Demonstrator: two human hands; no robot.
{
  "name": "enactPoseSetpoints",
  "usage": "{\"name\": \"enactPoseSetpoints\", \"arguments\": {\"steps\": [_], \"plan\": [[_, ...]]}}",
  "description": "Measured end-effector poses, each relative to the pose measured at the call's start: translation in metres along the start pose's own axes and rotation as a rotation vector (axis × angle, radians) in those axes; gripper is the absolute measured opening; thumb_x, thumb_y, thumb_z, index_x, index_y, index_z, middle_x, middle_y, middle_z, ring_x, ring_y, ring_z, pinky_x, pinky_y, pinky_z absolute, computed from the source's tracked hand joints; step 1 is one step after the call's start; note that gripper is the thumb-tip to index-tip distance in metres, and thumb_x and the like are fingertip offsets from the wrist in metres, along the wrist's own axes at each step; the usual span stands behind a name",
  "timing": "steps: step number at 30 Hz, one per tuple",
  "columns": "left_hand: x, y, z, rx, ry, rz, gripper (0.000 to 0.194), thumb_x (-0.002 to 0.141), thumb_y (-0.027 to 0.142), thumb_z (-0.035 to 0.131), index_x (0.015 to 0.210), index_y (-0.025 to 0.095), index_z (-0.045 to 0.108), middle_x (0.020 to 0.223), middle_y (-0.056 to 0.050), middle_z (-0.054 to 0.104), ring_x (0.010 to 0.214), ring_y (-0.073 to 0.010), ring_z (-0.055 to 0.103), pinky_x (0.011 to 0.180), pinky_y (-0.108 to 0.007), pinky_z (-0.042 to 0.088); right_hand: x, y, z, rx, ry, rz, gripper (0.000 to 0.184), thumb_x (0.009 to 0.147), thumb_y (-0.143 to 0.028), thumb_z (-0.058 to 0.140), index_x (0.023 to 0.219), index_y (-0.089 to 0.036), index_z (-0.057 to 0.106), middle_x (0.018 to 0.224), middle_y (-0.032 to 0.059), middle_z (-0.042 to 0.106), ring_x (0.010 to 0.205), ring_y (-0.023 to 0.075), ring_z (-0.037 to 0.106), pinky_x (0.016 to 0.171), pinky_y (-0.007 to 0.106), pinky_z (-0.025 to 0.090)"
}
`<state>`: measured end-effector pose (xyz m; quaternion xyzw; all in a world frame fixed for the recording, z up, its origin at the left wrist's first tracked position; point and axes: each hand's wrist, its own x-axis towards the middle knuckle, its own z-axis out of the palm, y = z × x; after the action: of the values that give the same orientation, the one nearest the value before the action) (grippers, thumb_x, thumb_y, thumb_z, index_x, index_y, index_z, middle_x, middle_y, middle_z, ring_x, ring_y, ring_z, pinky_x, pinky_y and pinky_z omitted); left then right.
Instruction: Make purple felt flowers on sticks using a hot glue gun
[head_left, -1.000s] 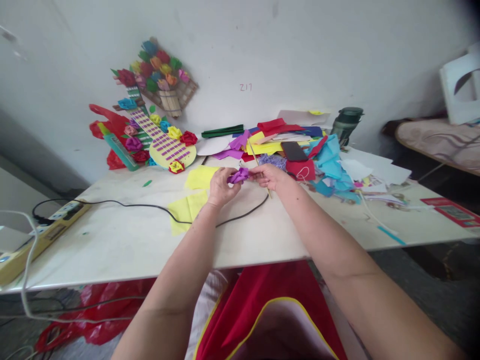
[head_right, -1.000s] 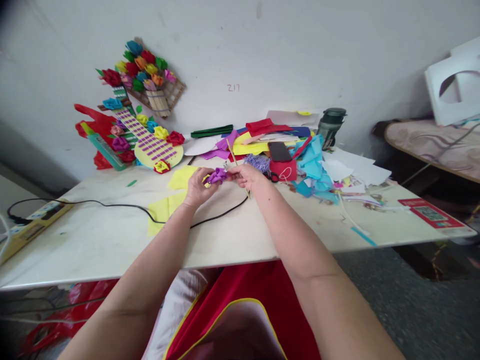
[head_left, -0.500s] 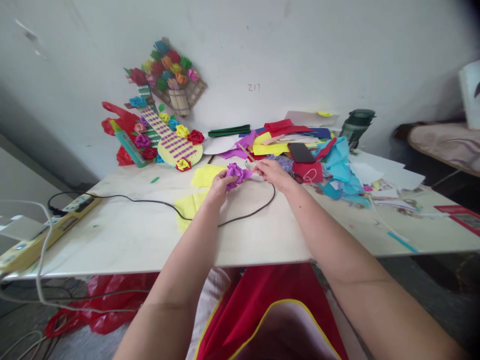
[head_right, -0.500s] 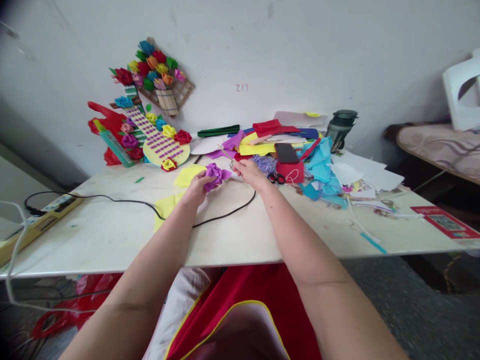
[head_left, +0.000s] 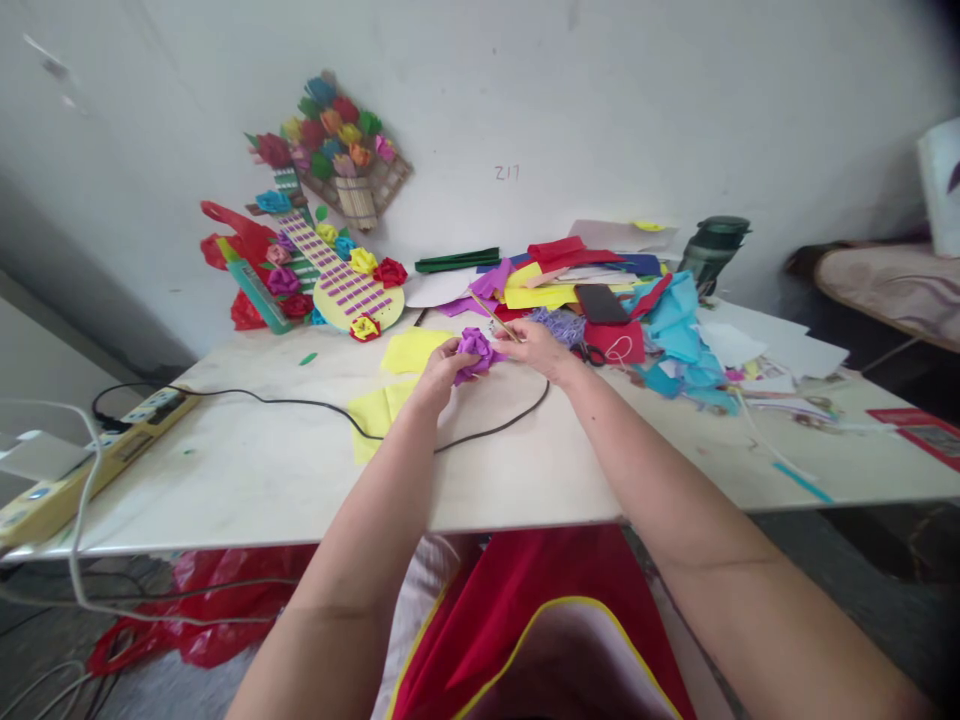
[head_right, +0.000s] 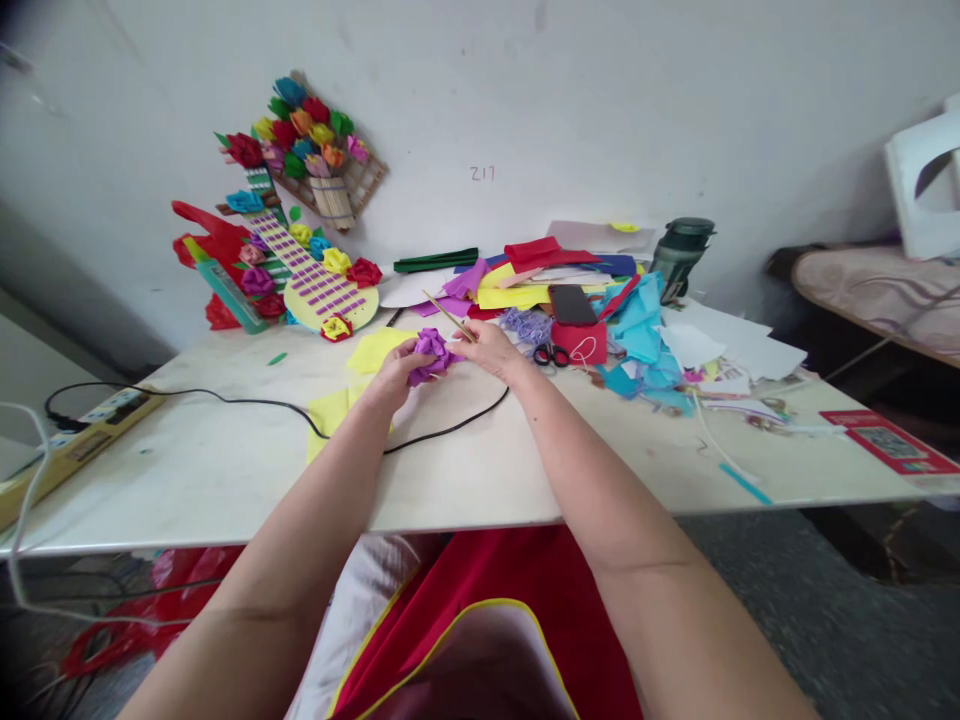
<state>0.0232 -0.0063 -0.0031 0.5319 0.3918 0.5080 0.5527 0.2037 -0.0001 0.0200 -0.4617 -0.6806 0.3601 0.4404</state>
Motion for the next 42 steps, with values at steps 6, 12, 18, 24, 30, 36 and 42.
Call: {"name": "enactPoseSetpoints", "arguments": {"steps": [6, 12, 18, 24, 30, 36, 42], "plan": [[-0.002, 0.003, 0.001, -0.065, -0.055, -0.04, 0.039, 0.055, 0.025, 0.07, 0.09, 0.014, 0.057, 0.073, -0.002, 0.068, 0.057, -0.018, 0.067, 0.055, -0.027, 0.051, 0.0, 0.001, -0.005, -0.024, -0.018, -0.029, 0.042, 0.083, -0.054, 0.047, 0.086, -0.016, 0.065, 0.077, 0.0014, 0.058, 0.067, 0.0131, 0.047, 0.065, 0.028, 0.038], [-0.002, 0.006, -0.002, -0.218, -0.125, -0.158, 0.033, 0.061, 0.021, 0.064, 0.092, 0.012, 0.058, 0.072, -0.005, 0.069, 0.051, -0.0161, 0.064, 0.04, -0.021, 0.042, 0.004, 0.002, -0.008, -0.152, -0.05, -0.06, 0.033, 0.084, -0.045, 0.048, 0.077, -0.016, 0.062, 0.064, -0.0006, 0.054, 0.064, 0.0138, 0.047, 0.065, 0.028, 0.036], [0.001, 0.012, -0.005, -0.406, -0.103, -0.267, 0.028, 0.074, 0.027, 0.051, 0.095, 0.011, 0.059, 0.072, -0.008, 0.068, 0.054, -0.0197, 0.065, 0.037, -0.024, 0.042, 0.004, 0.005, -0.008, -0.207, -0.067, -0.069, 0.031, 0.084, -0.041, 0.047, 0.063, -0.019, 0.051, 0.058, -0.0029, 0.048, 0.059, 0.012, 0.043, 0.061, 0.027, 0.033], [0.002, 0.013, -0.007, -0.474, -0.135, -0.307, 0.028, 0.081, 0.027, 0.042, 0.097, 0.011, 0.059, 0.078, -0.01, 0.069, 0.06, -0.0218, 0.068, 0.04, -0.026, 0.047, 0.005, 0.009, -0.008, -0.148, -0.01, -0.094, 0.034, 0.078, -0.051, 0.053, 0.067, -0.019, 0.053, 0.061, -0.0031, 0.047, 0.06, 0.0121, 0.04, 0.061, 0.028, 0.031], [0.002, 0.011, -0.005, -0.461, -0.163, -0.332, 0.032, 0.085, 0.022, 0.038, 0.105, 0.007, 0.059, 0.081, -0.014, 0.07, 0.064, -0.0225, 0.07, 0.044, -0.026, 0.049, 0.003, 0.004, -0.004, -0.135, 0.05, -0.114, 0.029, 0.071, -0.045, 0.06, 0.077, -0.017, 0.06, 0.076, 0.0014, 0.061, 0.076, 0.0165, 0.052, 0.074, 0.031, 0.038], [0.002, 0.011, -0.002, -0.378, -0.155, -0.333, 0.042, 0.089, 0.021, 0.037, 0.123, 0.004, 0.054, 0.086, -0.014, 0.071, 0.069, -0.0231, 0.07, 0.047, -0.026, 0.05, 0.002, 0.001, -0.004, -0.172, 0.022, -0.13, 0.029, 0.078, -0.045, 0.056, 0.08, -0.017, 0.062, 0.08, 0.0028, 0.064, 0.078, 0.0175, 0.054, 0.075, 0.031, 0.04], [0.0, 0.008, -0.006, -0.305, -0.209, -0.271, 0.034, 0.086, 0.034, 0.05, 0.111, 0.012, 0.059, 0.085, -0.01, 0.07, 0.064, -0.0218, 0.069, 0.049, -0.028, 0.052, 0.005, 0.005, -0.005, -0.189, -0.051, -0.159, 0.029, 0.086, -0.041, 0.044, 0.071, -0.019, 0.055, 0.071, 0.0009, 0.058, 0.071, 0.015, 0.052, 0.07, 0.028, 0.038]]}}
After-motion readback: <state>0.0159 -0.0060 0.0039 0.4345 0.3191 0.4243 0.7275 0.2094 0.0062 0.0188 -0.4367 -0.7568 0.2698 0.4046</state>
